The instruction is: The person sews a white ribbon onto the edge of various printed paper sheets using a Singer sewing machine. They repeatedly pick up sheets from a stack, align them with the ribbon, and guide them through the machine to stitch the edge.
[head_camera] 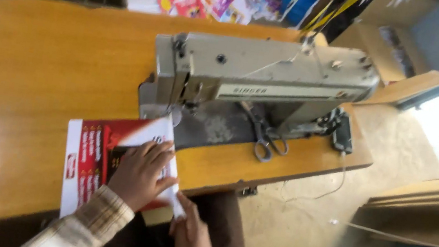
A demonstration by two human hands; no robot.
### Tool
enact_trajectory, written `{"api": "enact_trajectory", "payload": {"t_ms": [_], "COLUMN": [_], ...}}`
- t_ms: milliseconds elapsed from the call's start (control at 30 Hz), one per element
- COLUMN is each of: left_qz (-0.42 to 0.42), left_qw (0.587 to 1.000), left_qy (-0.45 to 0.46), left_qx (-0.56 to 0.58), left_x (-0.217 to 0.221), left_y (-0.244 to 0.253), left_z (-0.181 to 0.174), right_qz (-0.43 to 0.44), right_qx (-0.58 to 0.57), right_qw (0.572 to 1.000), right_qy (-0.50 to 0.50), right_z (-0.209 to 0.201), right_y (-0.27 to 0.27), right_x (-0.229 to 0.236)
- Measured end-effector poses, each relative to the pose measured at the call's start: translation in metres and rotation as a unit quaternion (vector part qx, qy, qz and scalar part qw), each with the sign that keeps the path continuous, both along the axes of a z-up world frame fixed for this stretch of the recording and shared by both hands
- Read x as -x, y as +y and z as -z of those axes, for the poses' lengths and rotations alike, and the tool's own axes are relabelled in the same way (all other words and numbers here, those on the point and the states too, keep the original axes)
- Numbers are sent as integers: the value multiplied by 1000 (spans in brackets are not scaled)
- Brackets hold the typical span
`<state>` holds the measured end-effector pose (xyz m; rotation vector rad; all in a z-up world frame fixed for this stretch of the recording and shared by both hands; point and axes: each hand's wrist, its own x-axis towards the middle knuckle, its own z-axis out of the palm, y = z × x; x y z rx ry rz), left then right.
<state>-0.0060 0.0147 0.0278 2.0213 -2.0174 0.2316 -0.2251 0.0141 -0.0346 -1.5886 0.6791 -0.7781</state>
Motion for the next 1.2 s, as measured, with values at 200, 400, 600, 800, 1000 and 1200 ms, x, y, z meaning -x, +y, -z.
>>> {"api": "enact_trajectory", "payload": {"t_ms": [200, 400, 600, 800, 1000, 1200], "left_qz": [-28, -34, -34, -6, -55, -63], "left_qw": [997, 996, 995, 1000, 995, 989], "left_qy": [5, 12, 22, -6, 7, 24], "left_qx": [-68, -85, -92, -14, -80, -134], "left_x": [0, -4, 0, 0, 9, 7], "left_y": [5, 0, -3, -7, -5, -5], "left_z": [5, 7, -1, 1, -11, -15], "right_qz": [-17, 29, 4, 11, -33, -28], "right_qx": [-94, 199, 256, 329, 256, 280], "right_qw": [987, 972, 955, 916, 937, 942], "right_qy": [131, 118, 152, 230, 236, 182], "right_z": [-12, 10, 8, 23, -12, -24], "right_y": [6, 10, 1, -8, -13, -15], "right_x": [1, -3, 5, 8, 15, 10]}}
